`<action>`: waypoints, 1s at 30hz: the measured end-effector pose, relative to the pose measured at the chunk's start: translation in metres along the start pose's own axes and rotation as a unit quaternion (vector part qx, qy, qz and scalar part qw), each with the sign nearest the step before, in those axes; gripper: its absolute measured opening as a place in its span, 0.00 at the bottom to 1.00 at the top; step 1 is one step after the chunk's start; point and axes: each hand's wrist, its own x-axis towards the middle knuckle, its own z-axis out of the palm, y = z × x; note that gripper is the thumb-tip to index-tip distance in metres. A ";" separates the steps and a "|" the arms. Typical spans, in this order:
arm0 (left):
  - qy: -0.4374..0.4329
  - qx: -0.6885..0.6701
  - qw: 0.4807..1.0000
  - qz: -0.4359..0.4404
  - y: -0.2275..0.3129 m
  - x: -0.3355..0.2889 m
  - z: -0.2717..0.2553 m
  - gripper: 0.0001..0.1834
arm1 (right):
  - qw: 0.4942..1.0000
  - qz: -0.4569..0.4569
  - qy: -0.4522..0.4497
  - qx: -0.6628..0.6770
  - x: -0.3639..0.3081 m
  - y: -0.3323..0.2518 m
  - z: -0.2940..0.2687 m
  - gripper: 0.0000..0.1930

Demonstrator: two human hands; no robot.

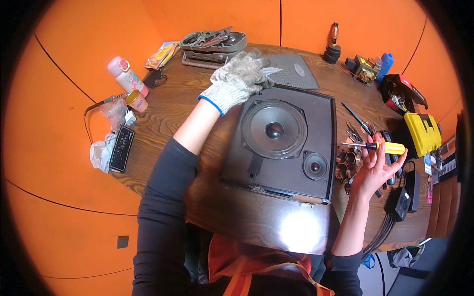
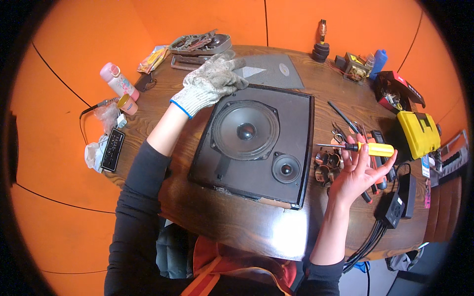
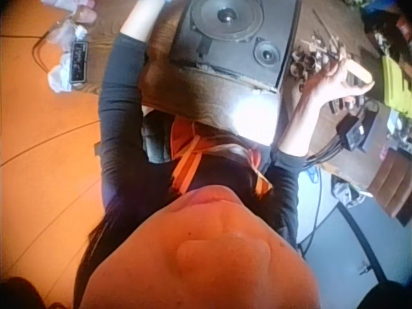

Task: The person uses a yellow-handled screwdriver to remove screws from the front panel of a black speaker. They unscrew multiple fasteners around the speaker cone and tweeter, then set the screwdriver down and reposition the speaker on the workbench.

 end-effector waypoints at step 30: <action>0.194 -0.428 0.881 -0.053 0.140 -0.068 -0.033 0.17 | 0.981 -0.037 -0.157 0.109 -0.040 -0.026 0.025 0.34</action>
